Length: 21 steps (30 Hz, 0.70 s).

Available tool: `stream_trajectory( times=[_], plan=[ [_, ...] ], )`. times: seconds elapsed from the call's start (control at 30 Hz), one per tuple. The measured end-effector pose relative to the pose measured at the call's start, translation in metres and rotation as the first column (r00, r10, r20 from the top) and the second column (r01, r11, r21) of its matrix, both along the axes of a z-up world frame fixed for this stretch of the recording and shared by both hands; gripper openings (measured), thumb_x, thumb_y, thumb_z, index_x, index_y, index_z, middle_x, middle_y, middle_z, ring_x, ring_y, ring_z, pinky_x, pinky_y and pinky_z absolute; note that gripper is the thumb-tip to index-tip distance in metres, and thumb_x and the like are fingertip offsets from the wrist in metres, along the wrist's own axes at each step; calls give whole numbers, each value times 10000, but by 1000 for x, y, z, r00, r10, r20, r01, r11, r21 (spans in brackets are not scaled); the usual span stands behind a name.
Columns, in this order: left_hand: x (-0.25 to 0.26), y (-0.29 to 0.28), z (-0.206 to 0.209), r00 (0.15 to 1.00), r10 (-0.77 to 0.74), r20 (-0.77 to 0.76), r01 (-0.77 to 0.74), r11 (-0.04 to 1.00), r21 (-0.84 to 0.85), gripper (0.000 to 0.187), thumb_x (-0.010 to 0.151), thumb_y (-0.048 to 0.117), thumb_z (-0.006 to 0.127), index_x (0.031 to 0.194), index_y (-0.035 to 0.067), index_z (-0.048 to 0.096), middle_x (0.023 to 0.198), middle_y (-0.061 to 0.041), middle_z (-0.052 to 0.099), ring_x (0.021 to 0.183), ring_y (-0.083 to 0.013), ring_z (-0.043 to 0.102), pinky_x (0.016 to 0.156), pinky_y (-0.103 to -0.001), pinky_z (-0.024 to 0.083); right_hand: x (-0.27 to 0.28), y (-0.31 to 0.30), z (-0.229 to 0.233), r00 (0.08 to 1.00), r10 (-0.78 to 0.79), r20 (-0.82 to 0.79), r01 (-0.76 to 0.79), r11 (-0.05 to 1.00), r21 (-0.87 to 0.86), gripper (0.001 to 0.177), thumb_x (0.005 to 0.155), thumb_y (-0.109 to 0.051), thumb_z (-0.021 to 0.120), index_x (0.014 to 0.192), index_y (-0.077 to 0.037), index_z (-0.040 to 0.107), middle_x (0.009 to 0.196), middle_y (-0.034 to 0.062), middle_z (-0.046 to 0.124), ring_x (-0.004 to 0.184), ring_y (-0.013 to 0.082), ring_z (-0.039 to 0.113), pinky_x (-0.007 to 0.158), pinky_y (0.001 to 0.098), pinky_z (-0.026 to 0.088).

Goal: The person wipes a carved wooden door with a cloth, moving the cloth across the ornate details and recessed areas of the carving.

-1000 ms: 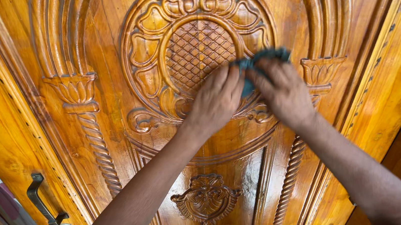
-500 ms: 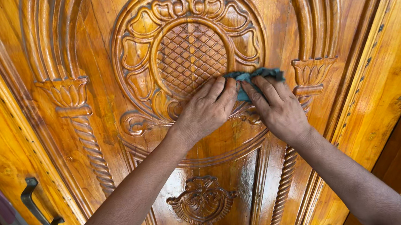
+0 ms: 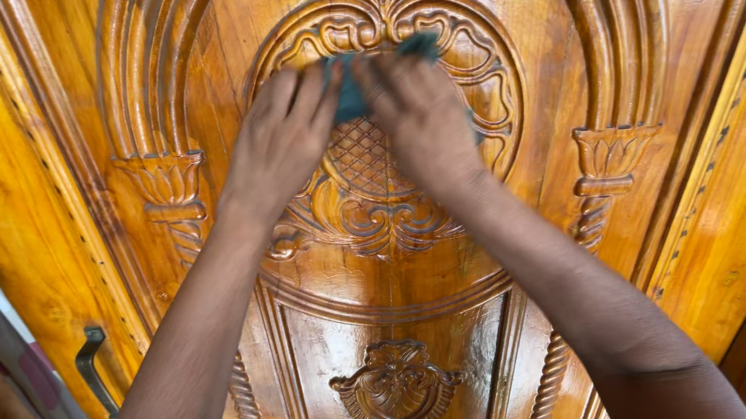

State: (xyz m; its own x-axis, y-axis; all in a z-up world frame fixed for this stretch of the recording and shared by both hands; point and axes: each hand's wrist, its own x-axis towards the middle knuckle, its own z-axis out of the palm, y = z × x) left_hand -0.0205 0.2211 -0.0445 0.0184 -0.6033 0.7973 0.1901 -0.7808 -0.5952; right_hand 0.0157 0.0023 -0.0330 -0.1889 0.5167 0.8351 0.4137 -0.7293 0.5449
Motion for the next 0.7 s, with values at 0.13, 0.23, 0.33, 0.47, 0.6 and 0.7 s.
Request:
stream_trajectory(
  times=[0.13,0.23,0.33,0.47,0.6,0.7],
  plan=[
    [-29,15,-78,969,87,-233,-98,994,-38,480,864,148,658,1328,34,620,1325,-142,608,1253,-277,542,1039,-426,546,-17,11,-67,1000,12,-18,-15,983,-181,638,905,-188,687,1523,-139,537,1450,153,541,1296,316,551,1037,437,513],
    [-30,7,-97,979,25,-201,-8,997,83,517,953,139,618,1456,24,589,1328,-165,614,1209,-276,553,971,-351,537,-20,-13,-90,998,10,-60,-22,977,-211,632,847,-204,700,1463,-125,585,1440,127,573,1268,297,576,1004,454,514],
    [-20,-8,-75,998,39,-56,-24,971,239,520,955,191,574,1448,28,601,1312,-136,616,1173,-257,557,1028,-315,547,-15,-35,-71,999,28,-47,-34,991,-132,514,912,-135,703,1422,-129,648,1430,99,604,1270,257,609,1045,426,518],
    [3,-11,2,991,-63,114,34,971,236,384,1007,123,656,1365,-15,646,1393,-95,588,1287,-240,529,1083,-277,529,-10,-28,-4,998,39,59,-41,999,31,536,886,-24,738,1413,-111,686,1349,116,633,1221,295,615,1021,420,544],
    [3,25,39,998,-53,38,48,992,116,377,1016,121,696,1359,-25,641,1339,-95,592,1252,-241,532,1082,-323,552,-6,19,42,988,71,135,-76,997,34,464,928,-30,732,1384,-104,694,1344,122,627,1232,293,613,1032,390,556],
    [-13,58,9,999,12,43,-13,1000,18,487,961,68,688,1437,-7,621,1331,-117,588,1250,-242,532,1066,-309,561,-11,55,29,988,56,145,-47,997,-66,491,876,-48,720,1359,-130,709,1327,122,628,1219,274,617,1033,386,559]
  ],
)
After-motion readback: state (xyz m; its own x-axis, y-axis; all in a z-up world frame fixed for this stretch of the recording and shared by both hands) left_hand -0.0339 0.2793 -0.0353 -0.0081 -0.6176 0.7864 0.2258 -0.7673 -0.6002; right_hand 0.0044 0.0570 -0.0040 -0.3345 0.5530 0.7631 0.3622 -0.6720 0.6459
